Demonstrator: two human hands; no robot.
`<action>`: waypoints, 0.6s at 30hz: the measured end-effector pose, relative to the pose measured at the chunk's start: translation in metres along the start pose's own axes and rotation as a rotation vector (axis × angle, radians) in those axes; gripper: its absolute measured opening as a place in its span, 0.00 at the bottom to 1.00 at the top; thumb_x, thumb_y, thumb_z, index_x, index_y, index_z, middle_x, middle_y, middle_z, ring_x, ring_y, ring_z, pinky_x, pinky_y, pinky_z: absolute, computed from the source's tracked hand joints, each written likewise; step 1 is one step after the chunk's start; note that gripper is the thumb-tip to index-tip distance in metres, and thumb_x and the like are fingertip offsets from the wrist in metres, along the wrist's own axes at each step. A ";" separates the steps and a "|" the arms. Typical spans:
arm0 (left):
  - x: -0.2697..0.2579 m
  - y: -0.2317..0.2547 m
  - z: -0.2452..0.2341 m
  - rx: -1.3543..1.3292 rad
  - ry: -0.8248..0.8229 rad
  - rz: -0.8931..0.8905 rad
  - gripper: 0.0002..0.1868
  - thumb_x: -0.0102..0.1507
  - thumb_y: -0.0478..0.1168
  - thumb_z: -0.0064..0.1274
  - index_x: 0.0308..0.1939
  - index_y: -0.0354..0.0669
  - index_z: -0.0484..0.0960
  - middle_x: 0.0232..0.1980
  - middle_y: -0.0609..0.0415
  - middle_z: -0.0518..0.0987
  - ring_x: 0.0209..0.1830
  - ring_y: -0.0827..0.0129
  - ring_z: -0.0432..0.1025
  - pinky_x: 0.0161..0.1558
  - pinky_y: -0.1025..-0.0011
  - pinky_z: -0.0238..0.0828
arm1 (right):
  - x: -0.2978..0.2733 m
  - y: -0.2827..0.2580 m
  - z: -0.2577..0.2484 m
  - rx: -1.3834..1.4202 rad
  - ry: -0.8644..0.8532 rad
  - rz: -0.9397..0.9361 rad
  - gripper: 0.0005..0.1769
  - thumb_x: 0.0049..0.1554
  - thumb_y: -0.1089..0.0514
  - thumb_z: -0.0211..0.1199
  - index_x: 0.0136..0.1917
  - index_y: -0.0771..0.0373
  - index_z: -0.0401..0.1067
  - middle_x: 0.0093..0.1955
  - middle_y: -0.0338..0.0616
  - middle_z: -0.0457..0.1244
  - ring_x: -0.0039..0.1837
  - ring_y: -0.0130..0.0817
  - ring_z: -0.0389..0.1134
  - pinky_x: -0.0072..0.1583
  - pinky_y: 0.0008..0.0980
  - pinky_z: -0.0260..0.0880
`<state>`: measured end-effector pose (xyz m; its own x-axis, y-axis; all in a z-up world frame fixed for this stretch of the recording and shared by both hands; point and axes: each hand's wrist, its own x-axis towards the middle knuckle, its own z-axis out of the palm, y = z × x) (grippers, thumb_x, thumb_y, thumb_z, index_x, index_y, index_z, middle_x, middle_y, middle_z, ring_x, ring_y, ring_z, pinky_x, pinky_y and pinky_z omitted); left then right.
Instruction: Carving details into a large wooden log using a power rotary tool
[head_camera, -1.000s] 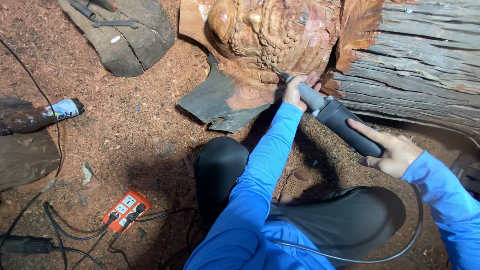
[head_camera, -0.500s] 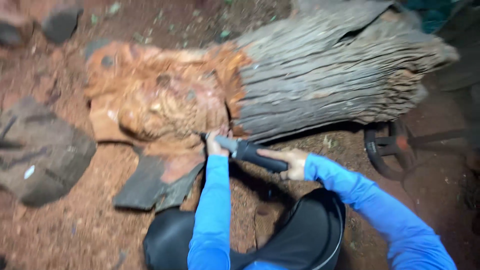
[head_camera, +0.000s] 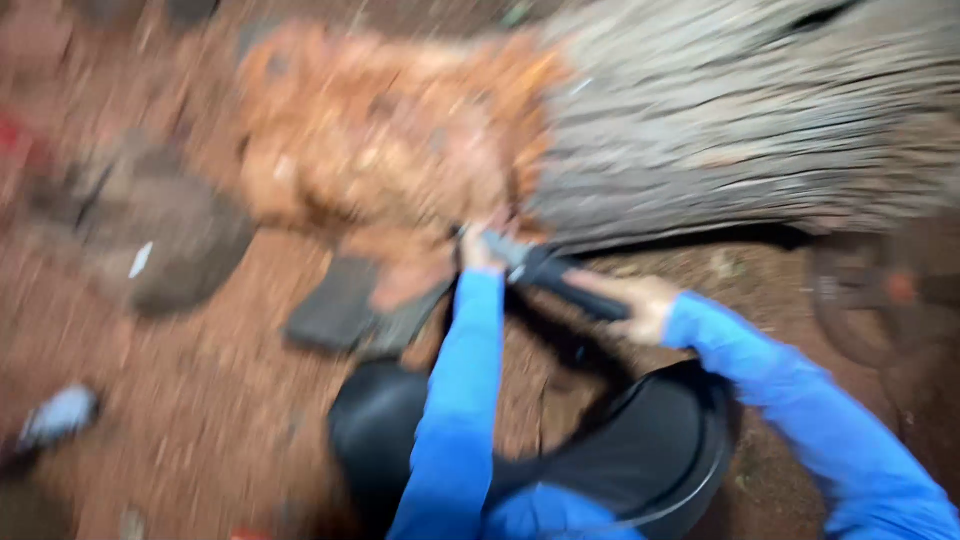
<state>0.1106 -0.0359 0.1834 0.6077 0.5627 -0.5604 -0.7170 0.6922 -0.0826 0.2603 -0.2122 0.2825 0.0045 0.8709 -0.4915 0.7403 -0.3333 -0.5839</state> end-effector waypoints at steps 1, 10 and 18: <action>0.068 -0.016 -0.077 -0.030 0.060 0.054 0.09 0.53 0.29 0.60 0.34 0.41 0.78 0.33 0.53 0.84 0.31 0.68 0.80 0.42 0.68 0.84 | -0.005 0.010 0.009 0.015 -0.081 -0.026 0.53 0.43 0.59 0.73 0.77 0.29 0.59 0.77 0.42 0.59 0.73 0.54 0.61 0.71 0.52 0.66; 0.159 -0.021 -0.153 0.042 0.020 0.144 0.10 0.58 0.34 0.52 0.42 0.39 0.70 0.60 0.39 0.79 0.65 0.54 0.72 0.66 0.50 0.71 | -0.001 -0.004 0.010 -0.351 -0.171 0.413 0.60 0.48 0.55 0.73 0.81 0.14 0.46 0.62 0.26 0.72 0.57 0.32 0.76 0.63 0.26 0.69; 0.153 -0.017 -0.155 0.005 -0.003 0.174 0.05 0.59 0.34 0.50 0.33 0.46 0.70 0.59 0.36 0.80 0.59 0.54 0.75 0.60 0.49 0.76 | 0.005 0.003 0.006 -0.399 -0.213 0.332 0.60 0.48 0.55 0.72 0.80 0.13 0.42 0.71 0.28 0.65 0.60 0.44 0.75 0.64 0.34 0.70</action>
<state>0.1626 -0.0318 -0.0288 0.4754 0.6757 -0.5634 -0.8098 0.5864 0.0199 0.2584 -0.2107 0.2739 0.1758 0.6363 -0.7512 0.9194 -0.3789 -0.1057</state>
